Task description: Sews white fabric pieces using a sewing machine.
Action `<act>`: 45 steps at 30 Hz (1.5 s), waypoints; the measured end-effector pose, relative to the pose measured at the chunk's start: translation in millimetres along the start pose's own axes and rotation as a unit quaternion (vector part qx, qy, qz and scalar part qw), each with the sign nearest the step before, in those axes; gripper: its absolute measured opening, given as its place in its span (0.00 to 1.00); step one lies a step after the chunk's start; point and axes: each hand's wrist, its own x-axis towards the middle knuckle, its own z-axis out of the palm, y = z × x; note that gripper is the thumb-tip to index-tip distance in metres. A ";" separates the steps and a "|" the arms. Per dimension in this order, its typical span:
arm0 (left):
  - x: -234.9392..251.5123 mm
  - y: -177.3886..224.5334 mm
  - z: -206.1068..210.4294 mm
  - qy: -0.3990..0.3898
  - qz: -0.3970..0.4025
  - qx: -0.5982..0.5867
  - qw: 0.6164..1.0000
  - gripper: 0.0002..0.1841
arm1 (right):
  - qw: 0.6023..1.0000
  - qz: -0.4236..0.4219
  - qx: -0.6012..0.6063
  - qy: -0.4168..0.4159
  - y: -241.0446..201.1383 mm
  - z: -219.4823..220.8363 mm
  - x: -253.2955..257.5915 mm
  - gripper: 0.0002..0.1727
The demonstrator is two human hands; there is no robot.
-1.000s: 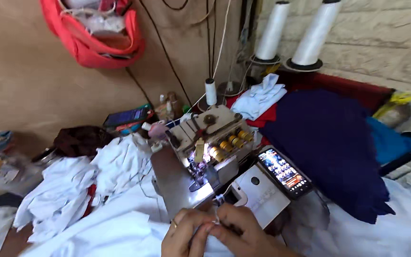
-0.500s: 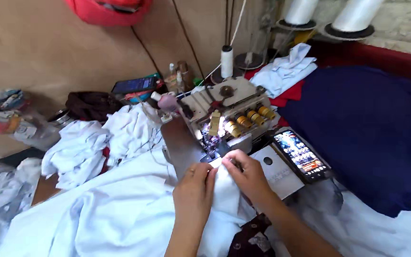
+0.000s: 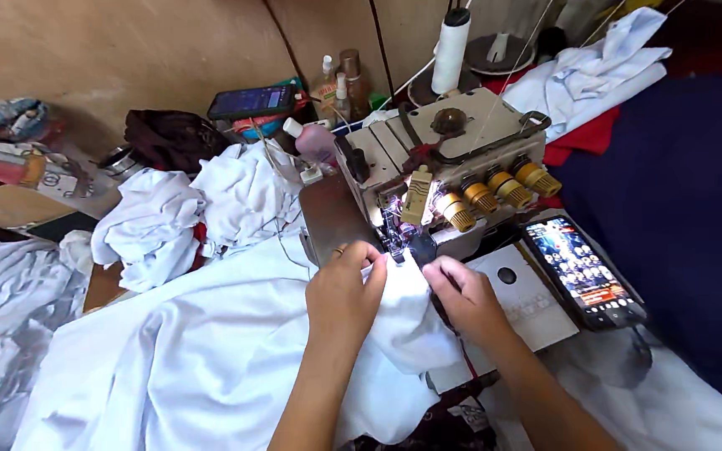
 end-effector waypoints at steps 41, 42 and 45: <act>-11.3 -18.2 -1.5 -0.043 0.137 -0.080 0.986 0.26 | 0.924 0.136 0.338 -0.118 -11.2 -1.5 -35.4 0.06; -22.2 -11.9 -0.2 -0.017 0.155 -0.088 0.984 0.28 | 0.922 0.139 0.342 -0.112 -11.7 -1.7 -34.8 0.06; -57.3 5.7 14.9 0.009 0.207 -0.064 0.976 0.42 | 0.916 0.138 0.366 -0.088 -10.0 -1.3 -36.6 0.05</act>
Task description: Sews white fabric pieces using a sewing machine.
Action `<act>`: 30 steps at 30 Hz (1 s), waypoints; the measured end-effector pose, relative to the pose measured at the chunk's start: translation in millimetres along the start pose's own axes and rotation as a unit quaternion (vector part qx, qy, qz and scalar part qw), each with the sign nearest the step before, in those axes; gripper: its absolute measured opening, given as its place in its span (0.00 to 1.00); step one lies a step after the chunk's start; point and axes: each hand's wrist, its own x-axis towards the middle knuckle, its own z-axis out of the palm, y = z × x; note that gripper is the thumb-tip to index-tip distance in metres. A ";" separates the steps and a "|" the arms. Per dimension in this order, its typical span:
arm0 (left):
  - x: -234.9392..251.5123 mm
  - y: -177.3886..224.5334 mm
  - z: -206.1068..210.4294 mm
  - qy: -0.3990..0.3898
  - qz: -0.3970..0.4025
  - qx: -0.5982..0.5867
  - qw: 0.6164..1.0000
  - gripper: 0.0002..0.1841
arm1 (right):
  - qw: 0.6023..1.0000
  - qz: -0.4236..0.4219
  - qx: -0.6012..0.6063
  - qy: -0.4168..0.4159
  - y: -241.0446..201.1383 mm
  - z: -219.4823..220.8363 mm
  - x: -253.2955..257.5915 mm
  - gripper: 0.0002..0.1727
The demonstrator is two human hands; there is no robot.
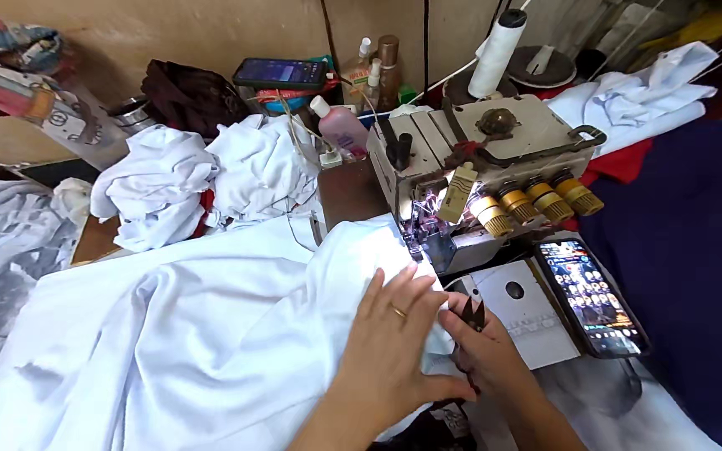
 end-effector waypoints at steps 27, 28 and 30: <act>69.6 -83.5 -31.5 0.011 -0.061 0.057 0.996 0.17 | 0.908 -0.202 -0.365 -0.018 -0.5 -40.4 3.0 0.31; 69.5 -82.6 -32.8 0.015 -0.087 0.064 0.994 0.14 | 0.912 -0.193 -0.362 -0.023 0.6 -45.2 -1.6 0.34; 70.1 -80.2 -36.5 -0.004 -0.128 0.071 0.989 0.23 | 0.921 -0.176 -0.348 -0.026 1.8 -50.9 -9.9 0.38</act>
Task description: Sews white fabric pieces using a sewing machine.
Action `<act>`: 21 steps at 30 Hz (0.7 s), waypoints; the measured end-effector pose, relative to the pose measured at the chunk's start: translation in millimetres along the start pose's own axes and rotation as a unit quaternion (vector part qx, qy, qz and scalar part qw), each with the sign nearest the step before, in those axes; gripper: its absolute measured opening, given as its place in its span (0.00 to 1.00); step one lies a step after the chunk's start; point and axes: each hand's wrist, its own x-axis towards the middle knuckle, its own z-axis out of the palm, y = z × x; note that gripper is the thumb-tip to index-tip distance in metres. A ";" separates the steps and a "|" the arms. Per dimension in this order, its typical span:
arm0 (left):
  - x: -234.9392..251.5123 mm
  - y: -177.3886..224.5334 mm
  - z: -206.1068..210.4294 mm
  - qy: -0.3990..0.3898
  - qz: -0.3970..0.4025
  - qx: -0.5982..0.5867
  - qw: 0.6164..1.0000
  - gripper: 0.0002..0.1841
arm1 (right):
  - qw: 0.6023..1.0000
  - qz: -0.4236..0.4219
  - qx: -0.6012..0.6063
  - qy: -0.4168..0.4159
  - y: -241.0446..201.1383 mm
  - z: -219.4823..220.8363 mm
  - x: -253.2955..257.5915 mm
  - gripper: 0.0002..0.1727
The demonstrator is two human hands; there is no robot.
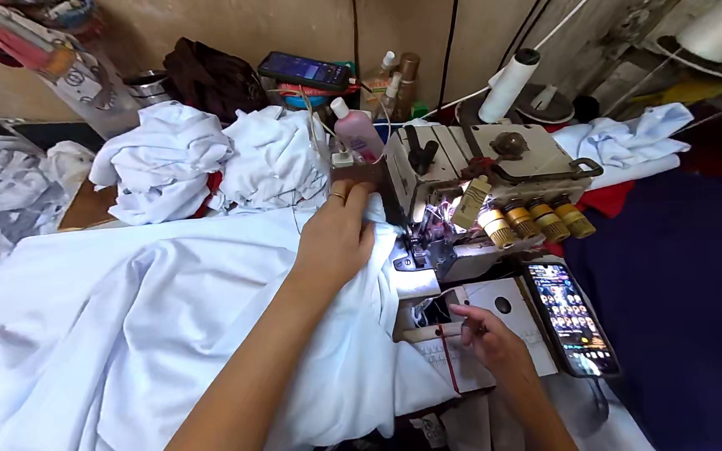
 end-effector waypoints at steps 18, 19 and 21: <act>-21.9 -2.8 8.9 0.068 0.162 -0.021 0.984 0.09 | 0.960 -0.127 -0.247 0.022 -56.1 12.1 60.9 0.17; -23.2 -2.5 9.4 0.069 0.153 -0.021 0.986 0.09 | 0.947 -0.139 -0.288 0.026 -61.2 14.9 69.3 0.17; -25.3 -3.2 11.0 0.079 0.138 -0.023 0.987 0.08 | 0.923 -0.151 -0.354 0.023 -68.7 21.8 83.6 0.15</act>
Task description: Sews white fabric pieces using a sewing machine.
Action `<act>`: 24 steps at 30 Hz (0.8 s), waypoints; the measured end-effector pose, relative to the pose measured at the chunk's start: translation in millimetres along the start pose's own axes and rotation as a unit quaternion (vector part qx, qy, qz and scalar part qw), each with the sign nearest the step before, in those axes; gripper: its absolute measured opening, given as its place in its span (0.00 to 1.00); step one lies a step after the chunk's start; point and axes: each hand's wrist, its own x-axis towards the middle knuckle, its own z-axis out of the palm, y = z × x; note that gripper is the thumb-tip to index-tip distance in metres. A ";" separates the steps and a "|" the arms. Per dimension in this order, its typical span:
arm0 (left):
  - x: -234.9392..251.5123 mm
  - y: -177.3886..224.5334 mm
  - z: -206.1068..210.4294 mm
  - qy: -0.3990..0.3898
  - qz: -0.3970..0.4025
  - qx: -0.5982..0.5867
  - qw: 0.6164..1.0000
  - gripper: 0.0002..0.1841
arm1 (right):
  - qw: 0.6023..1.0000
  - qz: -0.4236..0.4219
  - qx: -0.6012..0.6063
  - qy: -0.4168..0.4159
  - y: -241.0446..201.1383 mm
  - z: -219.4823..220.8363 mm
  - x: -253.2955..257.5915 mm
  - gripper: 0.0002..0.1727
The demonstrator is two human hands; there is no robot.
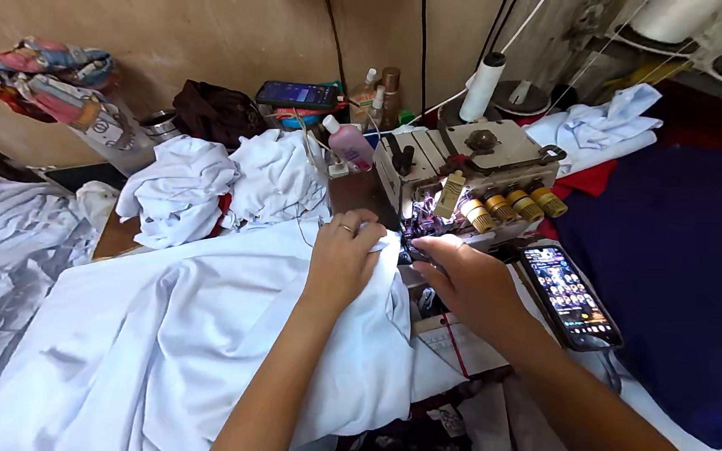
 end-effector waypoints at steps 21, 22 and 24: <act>7.1 0.2 -12.0 -0.057 -0.244 -0.083 0.965 0.09 | 0.979 0.038 0.193 -0.049 -0.2 5.3 -39.1 0.24; 6.6 -3.6 -12.2 -0.050 -0.244 -0.084 0.965 0.07 | 0.973 0.029 0.220 -0.059 0.9 6.7 -48.0 0.19; 2.3 -15.5 -14.0 -0.038 -0.251 -0.100 0.962 0.07 | 0.963 0.025 0.258 -0.069 -0.7 8.7 -61.3 0.18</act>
